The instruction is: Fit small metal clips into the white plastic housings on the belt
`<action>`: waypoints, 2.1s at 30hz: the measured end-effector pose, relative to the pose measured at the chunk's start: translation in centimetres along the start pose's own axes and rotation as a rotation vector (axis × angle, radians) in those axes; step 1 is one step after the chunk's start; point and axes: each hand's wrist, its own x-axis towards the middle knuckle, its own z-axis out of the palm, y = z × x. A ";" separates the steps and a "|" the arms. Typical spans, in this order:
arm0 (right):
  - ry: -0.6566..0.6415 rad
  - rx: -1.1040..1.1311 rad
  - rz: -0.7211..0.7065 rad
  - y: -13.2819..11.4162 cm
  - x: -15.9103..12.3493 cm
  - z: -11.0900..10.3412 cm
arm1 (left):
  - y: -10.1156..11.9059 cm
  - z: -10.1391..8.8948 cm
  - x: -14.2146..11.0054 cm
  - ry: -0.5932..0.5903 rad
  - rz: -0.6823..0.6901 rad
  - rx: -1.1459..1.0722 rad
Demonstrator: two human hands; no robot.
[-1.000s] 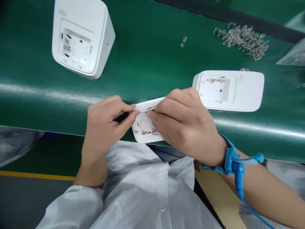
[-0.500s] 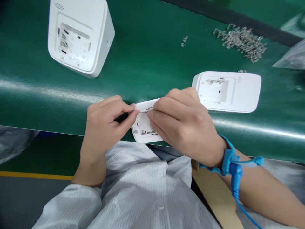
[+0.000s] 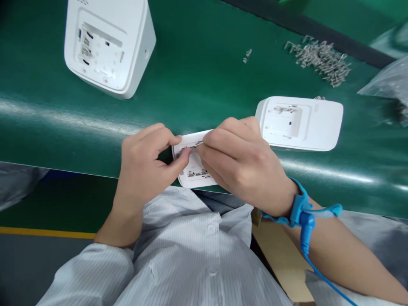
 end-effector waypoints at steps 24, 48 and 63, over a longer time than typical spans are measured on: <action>-0.017 -0.031 0.026 -0.6 -0.2 0.5 | 0.3 1.4 -0.8 0.116 0.020 0.082; 0.108 -0.081 0.115 -2.1 0.0 1.3 | 0.2 1.4 -0.7 0.108 0.102 0.103; 0.283 -0.080 0.110 -1.5 0.0 2.2 | 1.3 2.0 -1.2 0.329 0.314 0.315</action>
